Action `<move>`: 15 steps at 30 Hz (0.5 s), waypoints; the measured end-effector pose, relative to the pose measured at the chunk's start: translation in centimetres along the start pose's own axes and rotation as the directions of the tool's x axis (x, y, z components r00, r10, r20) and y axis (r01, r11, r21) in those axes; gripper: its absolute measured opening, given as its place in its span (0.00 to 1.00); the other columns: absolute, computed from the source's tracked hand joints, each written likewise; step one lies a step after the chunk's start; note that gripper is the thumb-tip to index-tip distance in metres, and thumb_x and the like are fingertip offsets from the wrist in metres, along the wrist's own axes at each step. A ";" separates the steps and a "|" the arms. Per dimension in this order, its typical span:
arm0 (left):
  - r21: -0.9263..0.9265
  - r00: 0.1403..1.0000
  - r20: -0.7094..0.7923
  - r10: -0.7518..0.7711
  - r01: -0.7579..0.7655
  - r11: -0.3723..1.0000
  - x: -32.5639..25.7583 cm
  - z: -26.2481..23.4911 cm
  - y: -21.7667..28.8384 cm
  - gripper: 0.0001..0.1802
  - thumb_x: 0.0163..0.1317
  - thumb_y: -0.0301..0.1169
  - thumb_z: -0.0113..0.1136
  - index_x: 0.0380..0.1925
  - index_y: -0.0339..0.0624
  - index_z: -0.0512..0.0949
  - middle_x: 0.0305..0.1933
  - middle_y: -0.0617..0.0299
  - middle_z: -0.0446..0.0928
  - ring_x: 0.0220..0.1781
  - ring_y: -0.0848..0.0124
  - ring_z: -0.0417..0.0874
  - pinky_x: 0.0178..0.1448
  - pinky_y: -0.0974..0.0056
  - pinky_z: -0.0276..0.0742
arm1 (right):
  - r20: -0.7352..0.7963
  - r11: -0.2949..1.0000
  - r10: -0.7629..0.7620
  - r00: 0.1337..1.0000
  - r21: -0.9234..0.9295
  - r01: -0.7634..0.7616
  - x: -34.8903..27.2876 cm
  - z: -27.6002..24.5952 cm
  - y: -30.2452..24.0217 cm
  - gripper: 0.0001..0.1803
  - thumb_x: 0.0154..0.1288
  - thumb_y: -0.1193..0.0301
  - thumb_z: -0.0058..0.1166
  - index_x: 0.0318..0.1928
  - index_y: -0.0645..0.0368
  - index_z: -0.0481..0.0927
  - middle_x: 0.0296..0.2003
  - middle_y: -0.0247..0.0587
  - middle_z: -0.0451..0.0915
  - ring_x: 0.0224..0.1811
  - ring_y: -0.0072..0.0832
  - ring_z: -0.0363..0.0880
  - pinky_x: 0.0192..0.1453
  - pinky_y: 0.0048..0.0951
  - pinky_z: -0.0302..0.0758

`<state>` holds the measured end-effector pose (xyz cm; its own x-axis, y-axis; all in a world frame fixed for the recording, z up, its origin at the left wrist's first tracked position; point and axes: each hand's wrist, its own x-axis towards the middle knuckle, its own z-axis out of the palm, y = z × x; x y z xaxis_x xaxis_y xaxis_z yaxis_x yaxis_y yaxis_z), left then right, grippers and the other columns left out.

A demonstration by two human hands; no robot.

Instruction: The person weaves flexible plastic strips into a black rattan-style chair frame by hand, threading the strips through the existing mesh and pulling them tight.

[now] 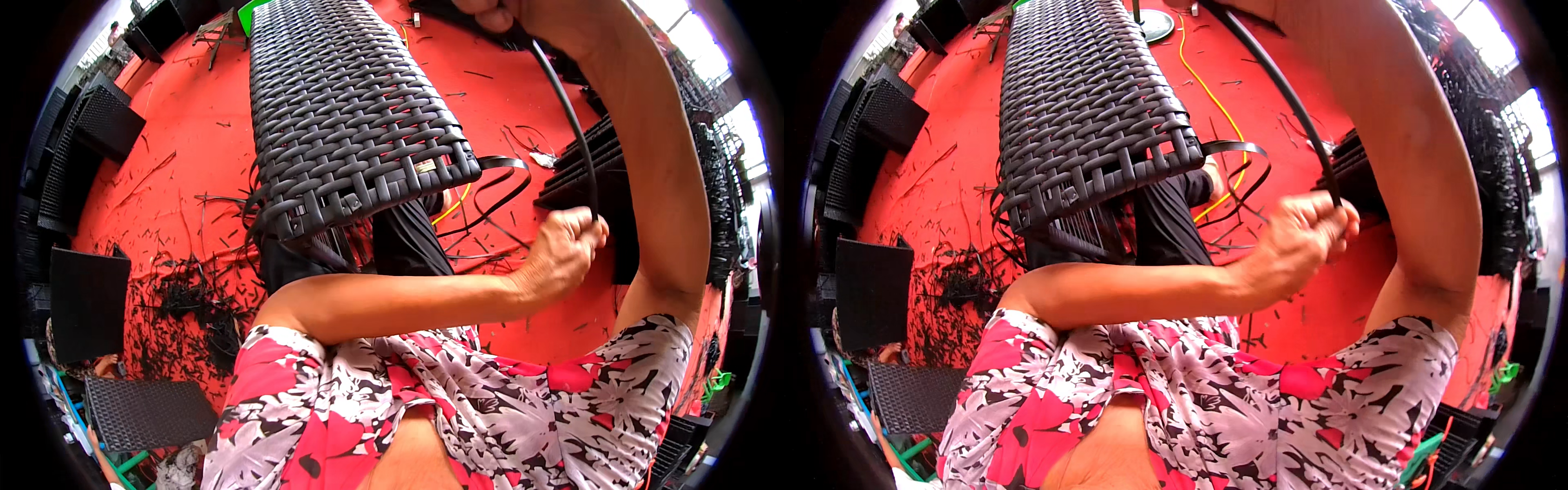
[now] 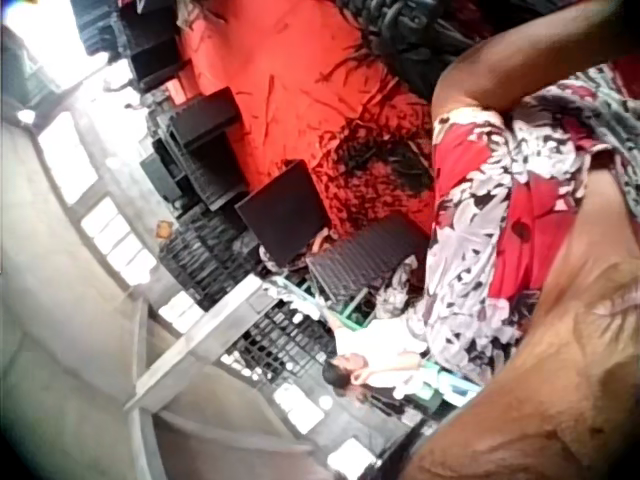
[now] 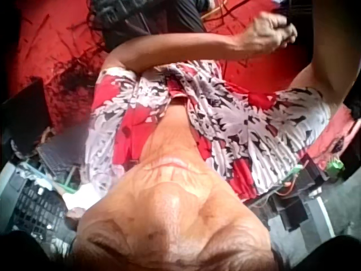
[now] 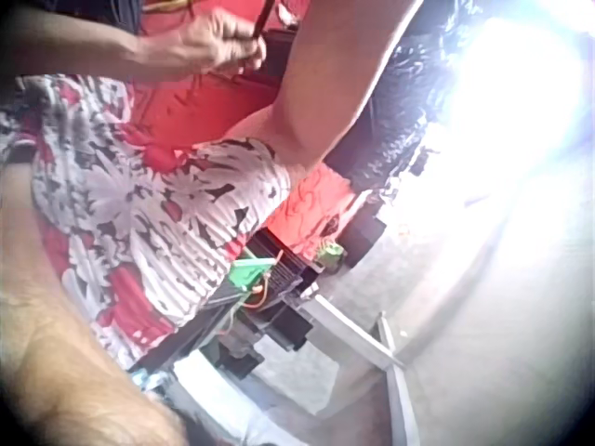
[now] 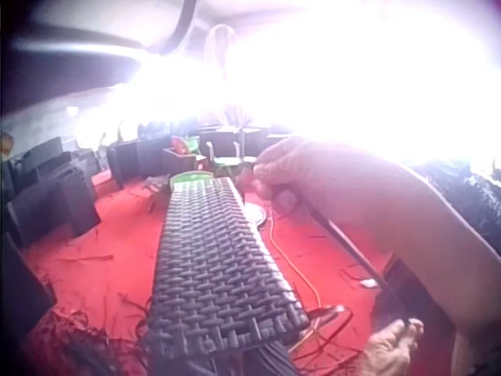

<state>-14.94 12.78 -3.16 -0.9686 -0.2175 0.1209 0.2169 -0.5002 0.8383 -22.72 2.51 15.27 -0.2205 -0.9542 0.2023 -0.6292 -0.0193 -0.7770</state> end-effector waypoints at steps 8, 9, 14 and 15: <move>0.298 0.975 0.079 -0.210 0.178 0.938 0.5 0.1 -8.6 0.10 0.68 0.29 0.53 0.36 0.32 0.79 0.23 0.70 0.70 0.31 0.82 0.68 0.36 0.67 0.70 | -0.101 0.948 -0.259 0.961 -0.218 0.233 2.8 0.4 1.0 0.07 0.61 0.73 0.57 0.35 0.65 0.82 0.22 0.33 0.77 0.25 0.16 0.75 0.28 0.23 0.71; 0.285 0.982 0.070 -0.177 0.151 0.947 0.8 0.1 -9.0 0.10 0.68 0.29 0.53 0.37 0.32 0.80 0.24 0.66 0.74 0.31 0.80 0.72 0.39 0.67 0.72 | -0.108 0.943 -0.266 0.958 -0.235 0.235 2.7 0.6 1.1 0.07 0.60 0.73 0.58 0.35 0.65 0.82 0.22 0.32 0.77 0.25 0.16 0.74 0.27 0.23 0.71; 0.330 0.922 0.342 -0.181 0.063 0.942 -2.6 -4.5 -3.4 0.21 0.66 0.27 0.52 0.58 0.35 0.71 0.35 0.62 0.79 0.41 0.74 0.79 0.46 0.66 0.76 | -0.095 0.967 -0.145 0.985 -0.222 0.122 -0.6 0.8 1.8 0.07 0.57 0.73 0.61 0.35 0.64 0.82 0.21 0.31 0.77 0.24 0.15 0.74 0.26 0.23 0.69; 0.280 0.871 0.430 -0.236 0.120 0.953 -4.0 -6.2 -0.8 0.21 0.66 0.28 0.54 0.59 0.35 0.71 0.38 0.61 0.80 0.43 0.74 0.80 0.49 0.66 0.77 | -0.055 0.977 -0.047 0.997 -0.209 0.035 -2.3 0.7 1.6 0.08 0.57 0.73 0.62 0.35 0.64 0.83 0.20 0.31 0.77 0.24 0.15 0.73 0.26 0.23 0.69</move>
<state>-10.48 8.89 -7.58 -0.9477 0.2889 0.1359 0.0563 -0.2679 0.9618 -22.68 4.45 13.17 -0.2308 -0.9345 0.2711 -0.7785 0.0102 -0.6276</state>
